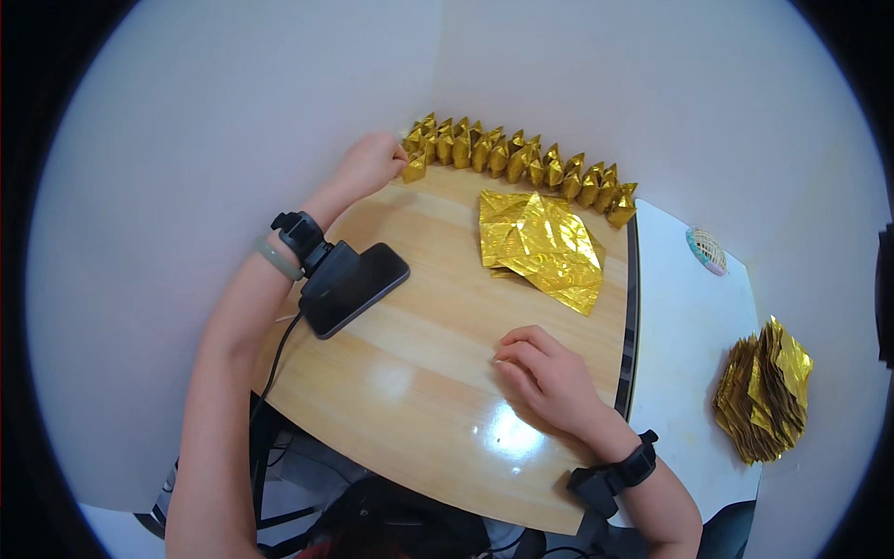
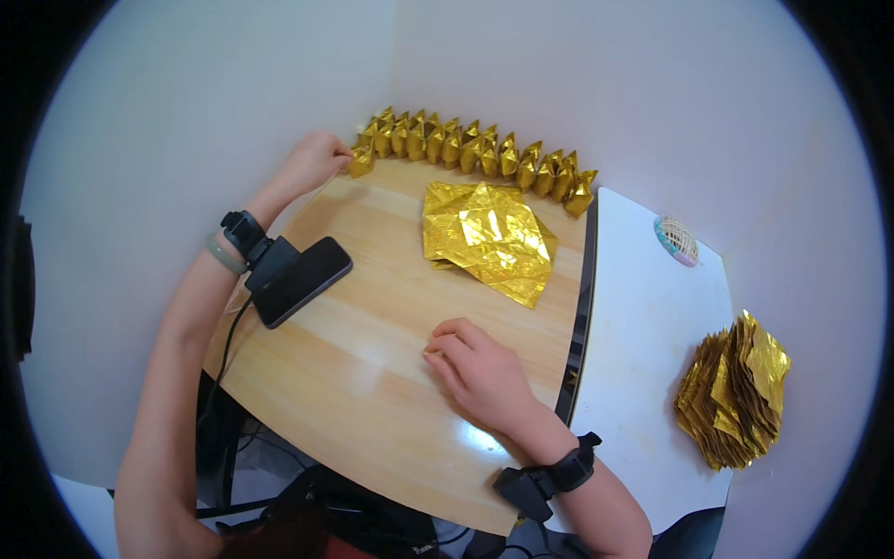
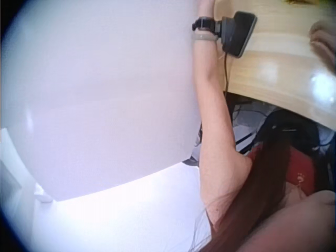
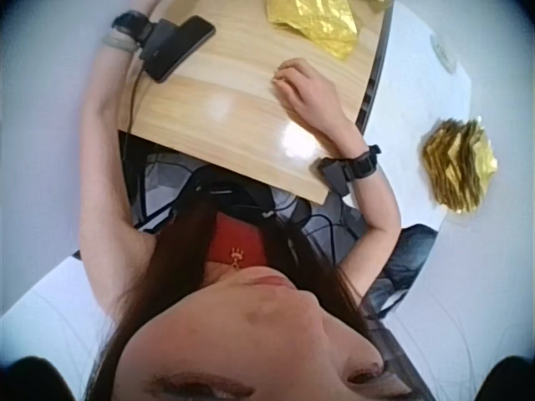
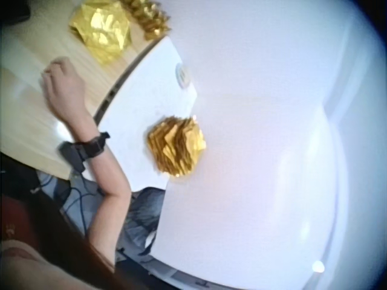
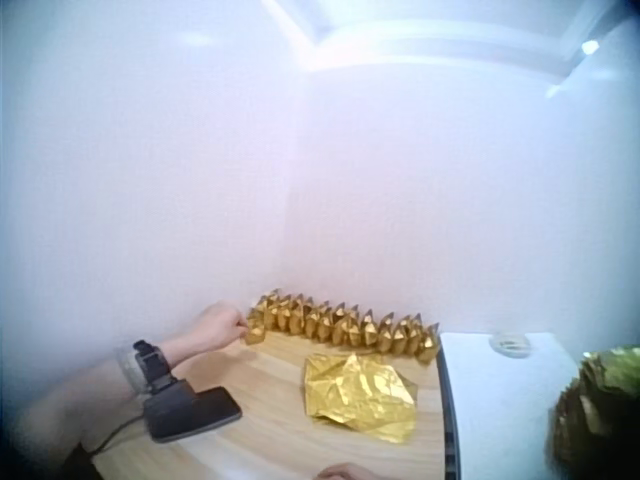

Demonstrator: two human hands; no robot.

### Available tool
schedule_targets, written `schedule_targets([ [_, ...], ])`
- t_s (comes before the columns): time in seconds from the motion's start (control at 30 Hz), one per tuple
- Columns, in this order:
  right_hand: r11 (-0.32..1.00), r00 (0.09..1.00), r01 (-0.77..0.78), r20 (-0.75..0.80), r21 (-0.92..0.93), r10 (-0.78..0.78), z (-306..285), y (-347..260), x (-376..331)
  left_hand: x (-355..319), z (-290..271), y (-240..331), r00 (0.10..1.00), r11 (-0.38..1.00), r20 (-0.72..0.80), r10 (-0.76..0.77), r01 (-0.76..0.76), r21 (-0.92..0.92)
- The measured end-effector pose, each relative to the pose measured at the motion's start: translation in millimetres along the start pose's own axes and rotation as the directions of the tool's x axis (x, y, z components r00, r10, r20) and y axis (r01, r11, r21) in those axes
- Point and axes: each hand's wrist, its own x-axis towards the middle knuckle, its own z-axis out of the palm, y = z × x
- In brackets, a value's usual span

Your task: Folding gold squares of paper into boat-shaped origami ingots.

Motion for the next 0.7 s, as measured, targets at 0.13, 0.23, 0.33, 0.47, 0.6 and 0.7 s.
schedule_targets([
  [0.13, 0.998, 0.999, 0.047, 0.013, -0.034, -0.047, 2, 3, 0, 23, 30, -10, 0.998, 0.993, -0.034, -0.054, 0.058, 0.099],
  [0.23, 1.000, 0.999, 0.017, 0.031, -0.021, -0.016, 2, 2, 1, 33, 45, -18, 0.996, 0.973, -0.023, -0.087, 0.090, 0.211],
  [0.33, 1.000, 0.999, -0.007, 0.040, -0.009, 0.007, 2, 4, 1, 40, 56, -22, 0.995, 0.964, -0.002, -0.104, 0.101, 0.247],
  [0.47, 0.999, 0.998, -0.033, 0.053, 0.003, 0.033, 3, 4, 1, 43, 65, -25, 0.991, 0.962, 0.013, -0.130, 0.123, 0.243],
  [0.6, 1.000, 0.998, -0.023, 0.060, -0.003, 0.023, 3, 3, 2, 44, 68, -31, 0.989, 0.956, 0.020, -0.148, 0.138, 0.259],
  [0.7, 1.000, 0.998, -0.018, 0.059, -0.004, 0.019, 4, 3, 4, 43, 67, -37, 0.988, 0.963, 0.011, -0.151, 0.144, 0.228],
])
